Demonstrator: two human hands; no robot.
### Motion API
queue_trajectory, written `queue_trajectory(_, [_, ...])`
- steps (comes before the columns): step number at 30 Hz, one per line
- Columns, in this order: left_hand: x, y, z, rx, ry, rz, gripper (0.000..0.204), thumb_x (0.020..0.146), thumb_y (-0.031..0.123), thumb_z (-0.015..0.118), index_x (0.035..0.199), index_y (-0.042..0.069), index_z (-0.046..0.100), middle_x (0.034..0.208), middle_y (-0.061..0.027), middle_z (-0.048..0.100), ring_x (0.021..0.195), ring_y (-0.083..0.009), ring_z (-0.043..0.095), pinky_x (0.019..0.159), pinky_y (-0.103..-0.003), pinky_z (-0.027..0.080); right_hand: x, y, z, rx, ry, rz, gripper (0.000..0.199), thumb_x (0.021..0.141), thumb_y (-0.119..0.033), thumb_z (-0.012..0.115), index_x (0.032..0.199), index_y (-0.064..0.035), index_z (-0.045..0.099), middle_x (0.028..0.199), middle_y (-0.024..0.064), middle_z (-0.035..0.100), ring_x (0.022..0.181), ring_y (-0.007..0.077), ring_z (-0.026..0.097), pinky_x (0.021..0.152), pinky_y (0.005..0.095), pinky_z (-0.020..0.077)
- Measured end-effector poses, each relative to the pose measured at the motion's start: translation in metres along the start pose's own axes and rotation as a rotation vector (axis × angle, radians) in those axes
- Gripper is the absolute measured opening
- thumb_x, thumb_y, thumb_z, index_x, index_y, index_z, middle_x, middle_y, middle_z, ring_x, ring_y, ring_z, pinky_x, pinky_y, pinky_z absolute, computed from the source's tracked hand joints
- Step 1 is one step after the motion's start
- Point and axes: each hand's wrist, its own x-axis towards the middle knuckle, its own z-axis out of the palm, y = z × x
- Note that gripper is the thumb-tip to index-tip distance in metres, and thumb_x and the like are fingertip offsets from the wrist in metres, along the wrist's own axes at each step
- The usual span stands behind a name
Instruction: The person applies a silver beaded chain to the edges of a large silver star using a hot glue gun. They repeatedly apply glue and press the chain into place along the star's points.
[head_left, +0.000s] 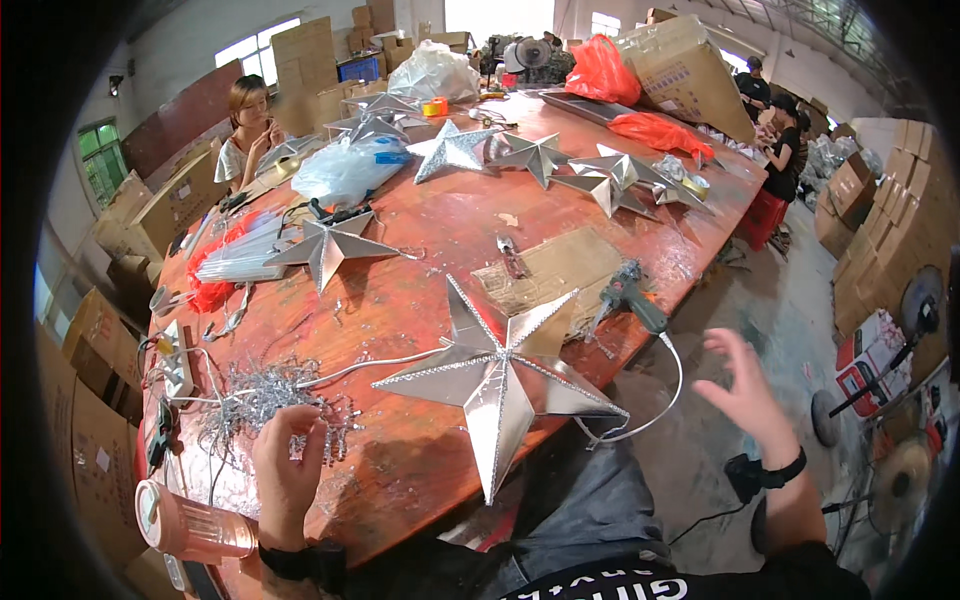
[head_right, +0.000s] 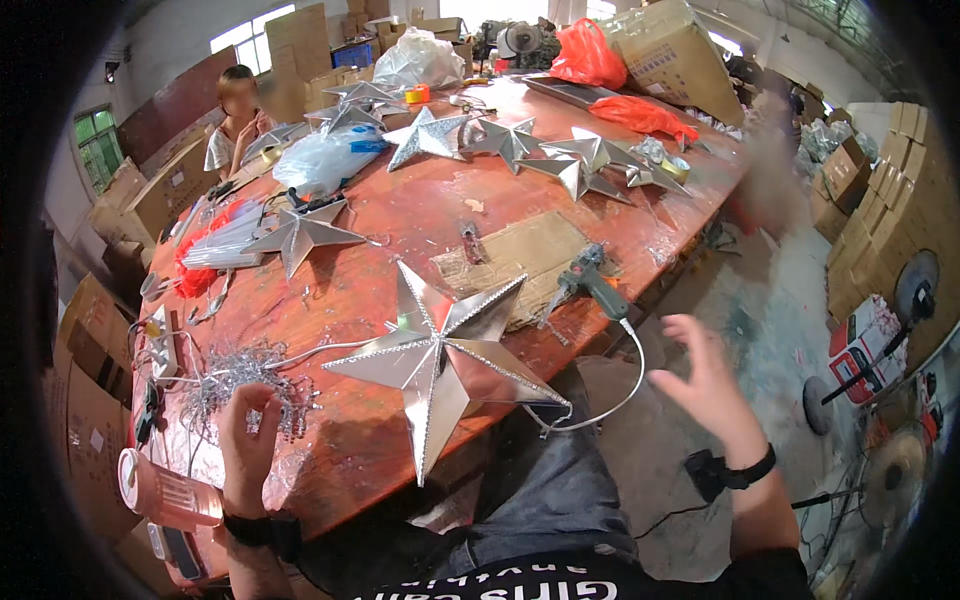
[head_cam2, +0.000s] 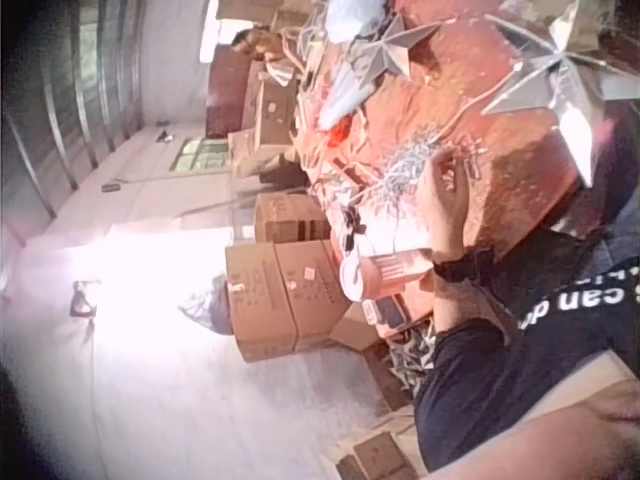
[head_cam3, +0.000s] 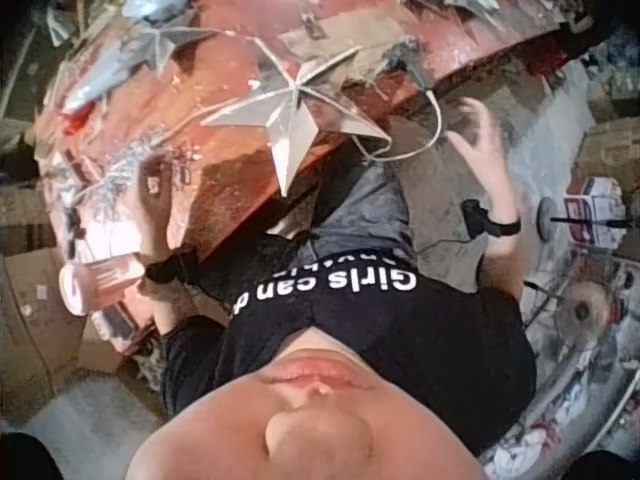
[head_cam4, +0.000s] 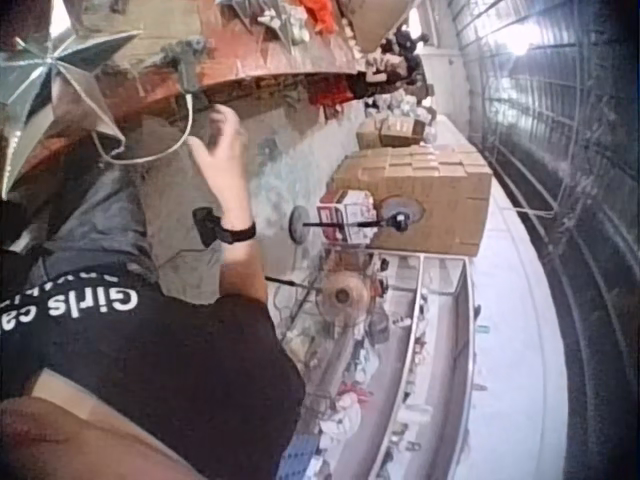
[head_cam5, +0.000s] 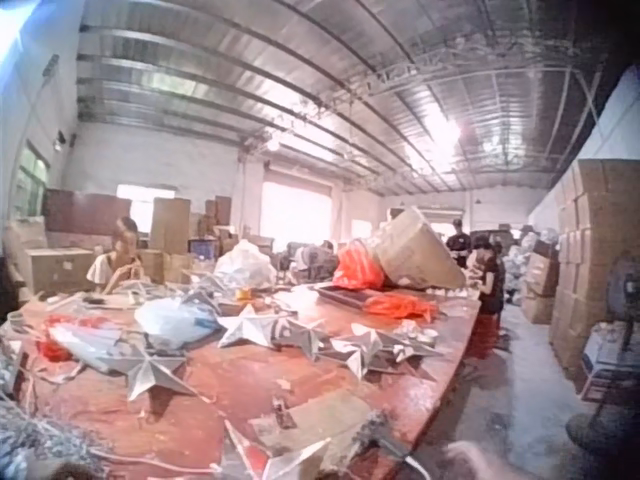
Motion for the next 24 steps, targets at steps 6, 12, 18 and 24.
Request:
queue_trajectory(6, [0.003,0.0,-0.005,-0.039,-0.035,-0.026,0.007,0.083,0.0,0.061,0.088,0.0,0.056,0.077,-0.0118,0.059,0.071,-0.0251,0.059,0.066,-0.032,0.046,0.045,-0.078,0.056,0.052,-0.357,-0.269,0.058,0.075,-0.042,0.073,0.114,-0.002,0.055,0.114,0.0174,0.059,0.108,0.0328,0.055,0.092,0.04,0.0429])
queue_trajectory(12, [0.006,0.007,-0.007,-0.08,0.026,-0.021,0.004,0.087,-0.004,0.052,0.088,0.0,0.052,0.078,-0.0127,0.054,0.069,-0.0265,0.054,0.064,-0.033,0.044,0.075,-0.121,0.067,-0.076,-0.711,-0.173,0.041,0.076,-0.034,0.073,0.095,-0.0037,0.052,0.087,0.0116,0.067,0.083,0.032,0.063,0.074,0.0393,0.0477])
queue_trajectory(18, [-0.007,-0.006,-0.005,-0.367,0.079,-0.136,0.006,0.098,0.007,0.039,0.094,0.003,0.041,0.076,-0.0073,0.044,0.066,-0.0168,0.045,0.063,-0.029,0.04,0.091,-0.142,0.061,-0.407,-0.286,-0.672,0.018,0.075,-0.011,0.06,0.09,-0.0081,0.051,0.072,0.0056,0.058,0.068,0.0226,0.061,0.065,0.0346,0.0476])
queue_trajectory(24, [-0.007,-0.004,-0.014,-0.609,0.223,-0.095,0.013,0.098,0.014,0.032,0.09,0.006,0.039,0.069,-0.0014,0.031,0.06,-0.0123,0.037,0.057,-0.027,0.037,0.147,-0.169,0.063,-0.369,-0.123,-0.595,0.024,0.077,-0.013,0.068,0.095,-0.0067,0.053,0.081,0.0078,0.061,0.075,0.0232,0.063,0.066,0.0356,0.0478])
